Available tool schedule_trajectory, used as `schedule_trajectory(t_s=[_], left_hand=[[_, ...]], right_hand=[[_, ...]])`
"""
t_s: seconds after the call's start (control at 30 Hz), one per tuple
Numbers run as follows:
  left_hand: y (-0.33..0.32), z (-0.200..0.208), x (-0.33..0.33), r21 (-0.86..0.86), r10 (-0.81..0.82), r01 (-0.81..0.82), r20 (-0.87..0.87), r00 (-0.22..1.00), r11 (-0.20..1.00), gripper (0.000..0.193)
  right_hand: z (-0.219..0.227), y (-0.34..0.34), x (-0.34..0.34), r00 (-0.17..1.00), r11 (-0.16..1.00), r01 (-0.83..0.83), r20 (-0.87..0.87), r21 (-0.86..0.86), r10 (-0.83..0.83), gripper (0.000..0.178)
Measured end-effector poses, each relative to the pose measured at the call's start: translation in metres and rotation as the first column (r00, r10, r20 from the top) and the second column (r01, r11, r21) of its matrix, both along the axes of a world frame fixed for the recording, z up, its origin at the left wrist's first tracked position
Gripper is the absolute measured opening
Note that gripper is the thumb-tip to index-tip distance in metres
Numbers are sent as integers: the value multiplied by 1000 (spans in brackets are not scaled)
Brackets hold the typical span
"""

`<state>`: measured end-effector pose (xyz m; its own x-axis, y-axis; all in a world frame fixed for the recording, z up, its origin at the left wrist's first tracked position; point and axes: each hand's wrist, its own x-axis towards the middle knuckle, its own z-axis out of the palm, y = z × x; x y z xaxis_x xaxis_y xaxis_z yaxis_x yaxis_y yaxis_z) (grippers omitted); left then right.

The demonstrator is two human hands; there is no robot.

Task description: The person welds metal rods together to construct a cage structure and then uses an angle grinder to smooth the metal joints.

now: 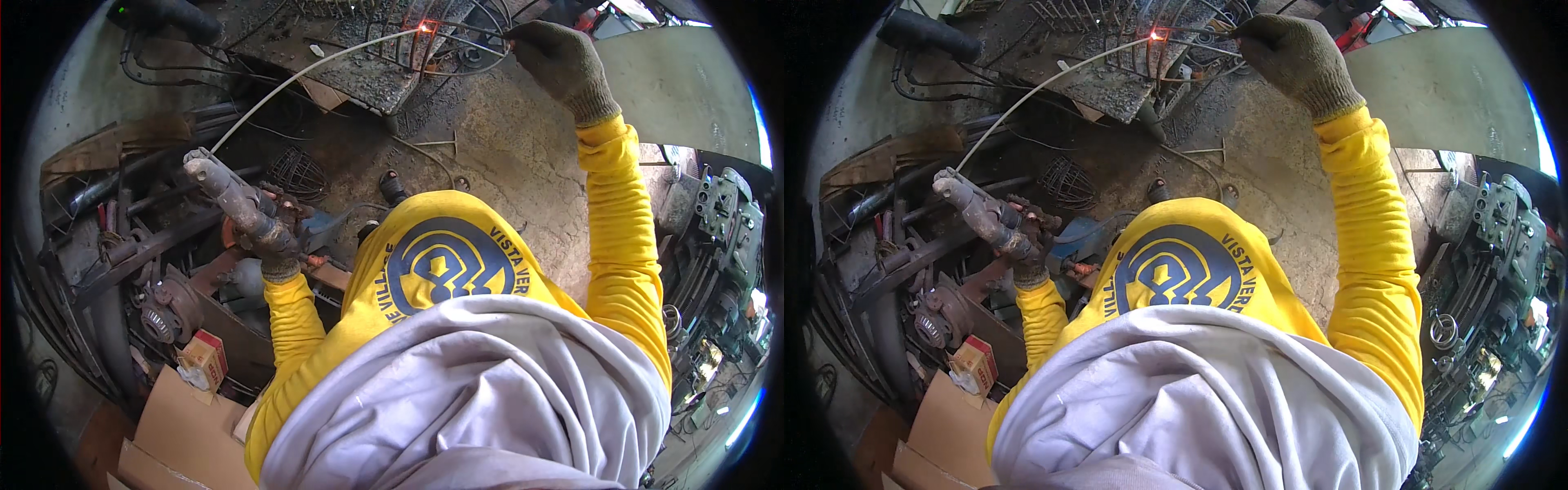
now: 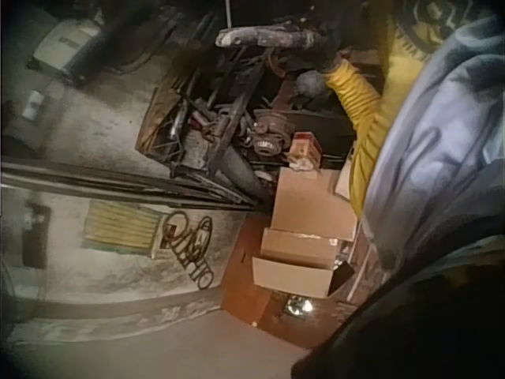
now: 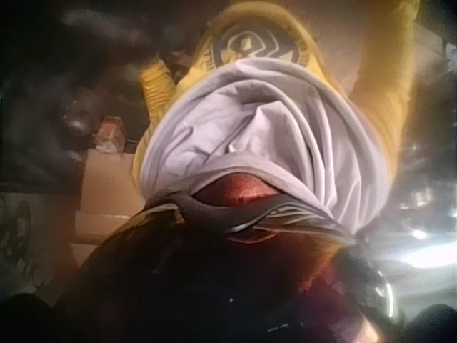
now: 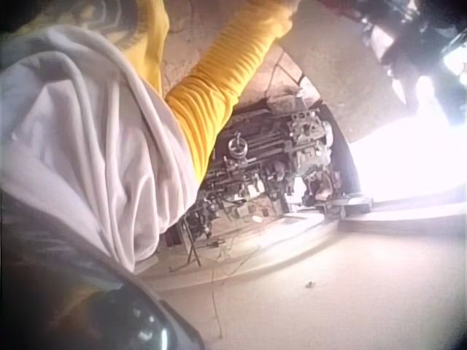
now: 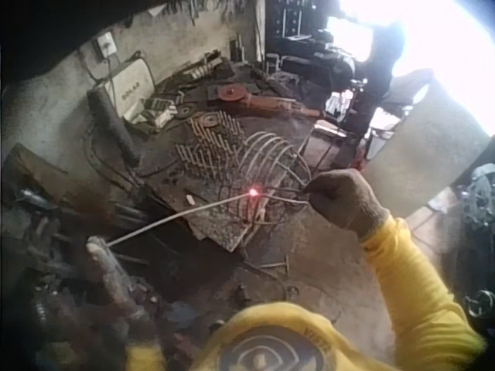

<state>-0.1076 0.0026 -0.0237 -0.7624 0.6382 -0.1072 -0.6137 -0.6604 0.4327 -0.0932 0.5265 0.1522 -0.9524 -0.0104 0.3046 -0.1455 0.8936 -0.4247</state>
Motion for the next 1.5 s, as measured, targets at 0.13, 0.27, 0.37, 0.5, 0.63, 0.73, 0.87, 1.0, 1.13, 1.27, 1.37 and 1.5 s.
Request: schedule_trajectory(t_s=[0.13,0.27,0.37,0.5,0.63,0.73,0.87,1.0,1.13,1.27,1.37,1.5], left_hand=[[5,1,1,63,-50,47,46,998,997,48],[7,2,1,110,-85,76,77,993,991,51],[8,3,1,139,-110,97,90,990,986,53],[10,4,-1,177,-144,125,103,984,976,56],[11,6,-4,202,-184,165,76,980,965,59],[13,10,-8,219,-230,218,28,973,951,67],[21,17,-5,190,-170,164,14,985,968,75],[9,15,-24,-54,-269,267,-323,907,962,71],[22,8,-11,55,-24,44,-327,945,997,56],[39,6,8,146,240,-203,-318,917,968,51],[29,11,14,17,305,-315,-310,900,949,48],[13,23,13,-146,379,-443,-330,865,885,44]], right_hand=[[-1,0,1,1000,1000,13,4,-22,-13,23],[1,-1,1,1000,1000,5,11,-17,-5,23],[0,0,1,1000,1000,4,6,-18,-4,22],[0,1,1,1000,1000,7,12,-18,-7,23],[-2,1,1,999,999,12,30,-38,-11,23],[4,-5,1,998,1000,30,47,-6,-30,23],[-2,0,1,1000,1000,-5,7,-25,5,23],[-2,-1,0,1000,1000,7,18,-3,-7,24],[-2,2,1,1000,998,17,23,-58,-16,24],[-4,3,-2,1000,999,6,21,-32,-5,22],[-4,4,-3,1000,997,9,29,-72,-7,21],[-2,1,-4,997,991,33,76,-131,-23,21]])
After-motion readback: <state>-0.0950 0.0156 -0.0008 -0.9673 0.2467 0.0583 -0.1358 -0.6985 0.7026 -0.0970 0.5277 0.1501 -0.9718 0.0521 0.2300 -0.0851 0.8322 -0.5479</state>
